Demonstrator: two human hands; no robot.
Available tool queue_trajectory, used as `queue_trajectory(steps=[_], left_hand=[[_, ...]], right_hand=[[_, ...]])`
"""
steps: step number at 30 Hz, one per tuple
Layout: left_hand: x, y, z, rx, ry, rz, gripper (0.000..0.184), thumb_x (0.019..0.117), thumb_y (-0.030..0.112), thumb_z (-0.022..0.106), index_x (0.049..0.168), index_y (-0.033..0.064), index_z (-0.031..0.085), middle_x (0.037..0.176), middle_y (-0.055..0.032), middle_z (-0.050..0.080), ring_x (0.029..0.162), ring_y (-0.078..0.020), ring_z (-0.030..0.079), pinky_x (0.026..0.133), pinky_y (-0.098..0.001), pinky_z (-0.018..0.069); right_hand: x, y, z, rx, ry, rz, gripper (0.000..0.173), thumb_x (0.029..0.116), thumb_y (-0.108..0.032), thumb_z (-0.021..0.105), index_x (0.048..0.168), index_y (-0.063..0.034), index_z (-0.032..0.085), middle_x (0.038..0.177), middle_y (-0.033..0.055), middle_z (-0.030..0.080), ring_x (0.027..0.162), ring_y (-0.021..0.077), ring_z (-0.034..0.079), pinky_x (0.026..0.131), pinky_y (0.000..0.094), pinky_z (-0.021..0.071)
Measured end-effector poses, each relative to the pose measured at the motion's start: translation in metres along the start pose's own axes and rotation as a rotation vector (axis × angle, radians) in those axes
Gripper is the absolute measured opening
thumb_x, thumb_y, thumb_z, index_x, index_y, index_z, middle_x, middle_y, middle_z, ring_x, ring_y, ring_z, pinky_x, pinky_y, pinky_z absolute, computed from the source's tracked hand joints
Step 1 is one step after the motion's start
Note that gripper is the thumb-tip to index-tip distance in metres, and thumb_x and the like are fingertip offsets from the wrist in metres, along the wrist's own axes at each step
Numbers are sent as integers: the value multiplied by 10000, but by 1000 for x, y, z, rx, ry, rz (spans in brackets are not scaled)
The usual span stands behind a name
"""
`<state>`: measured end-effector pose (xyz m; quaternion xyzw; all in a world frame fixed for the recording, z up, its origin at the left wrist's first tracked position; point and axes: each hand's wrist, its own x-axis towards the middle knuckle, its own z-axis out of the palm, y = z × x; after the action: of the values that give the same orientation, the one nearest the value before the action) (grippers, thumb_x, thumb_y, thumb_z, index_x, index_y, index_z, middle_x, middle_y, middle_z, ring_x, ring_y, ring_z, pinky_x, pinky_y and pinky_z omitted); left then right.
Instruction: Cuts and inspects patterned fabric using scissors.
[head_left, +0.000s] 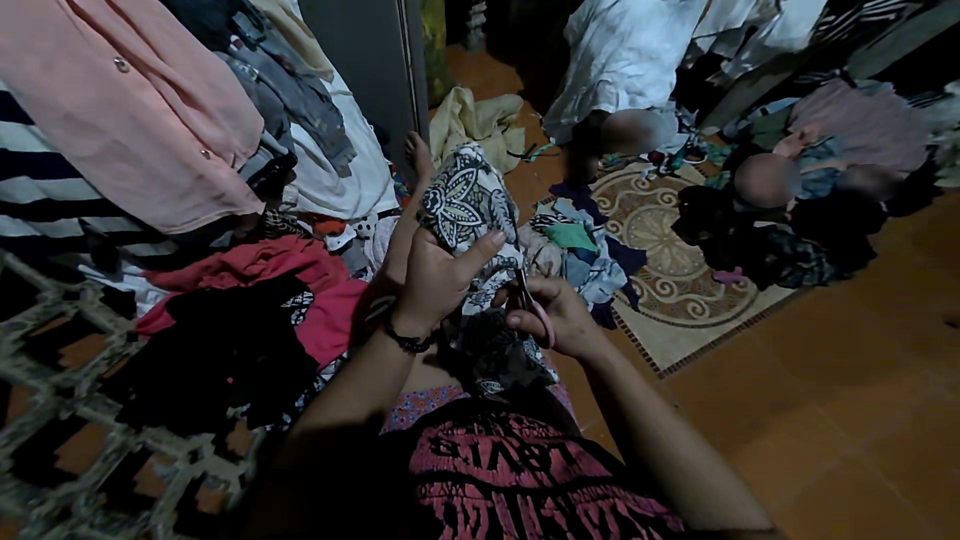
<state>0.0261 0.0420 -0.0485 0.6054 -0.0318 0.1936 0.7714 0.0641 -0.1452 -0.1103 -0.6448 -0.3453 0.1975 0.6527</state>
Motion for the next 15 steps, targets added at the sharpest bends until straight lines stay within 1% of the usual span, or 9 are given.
queue_trajectory(steps=[4,7,11,15], left_hand=[[-2,3,0,30,-13,-43,369,864,-72,723,1187,68,613,1020,17,731,914,-75,713,824,-294,621],[-5,1,0,35,-37,-65,383,857,-83,721,1193,60,601,1016,12,734,908,-80,716,821,-296,623],[-6,-1,-1,40,-54,-76,363,852,-83,722,1173,51,616,1000,10,736,892,-80,717,810,-290,622],[-7,0,-2,32,-51,-88,379,848,-89,720,1179,55,607,994,14,735,882,-74,716,802,-285,622]], right_hand=[[0,0,-3,22,-8,-8,468,906,-553,697,1071,-116,719,791,-163,655,691,-64,592,639,162,523],[2,-1,-5,24,8,-22,457,899,-572,697,1045,-140,715,817,-157,672,702,-61,602,639,163,528],[5,-4,-6,8,11,-27,406,907,-541,702,1020,-151,714,810,-167,663,691,-72,590,634,147,519],[4,-6,-6,-1,24,0,362,905,-465,726,1017,-121,724,792,-162,666,661,-73,590,606,143,518]])
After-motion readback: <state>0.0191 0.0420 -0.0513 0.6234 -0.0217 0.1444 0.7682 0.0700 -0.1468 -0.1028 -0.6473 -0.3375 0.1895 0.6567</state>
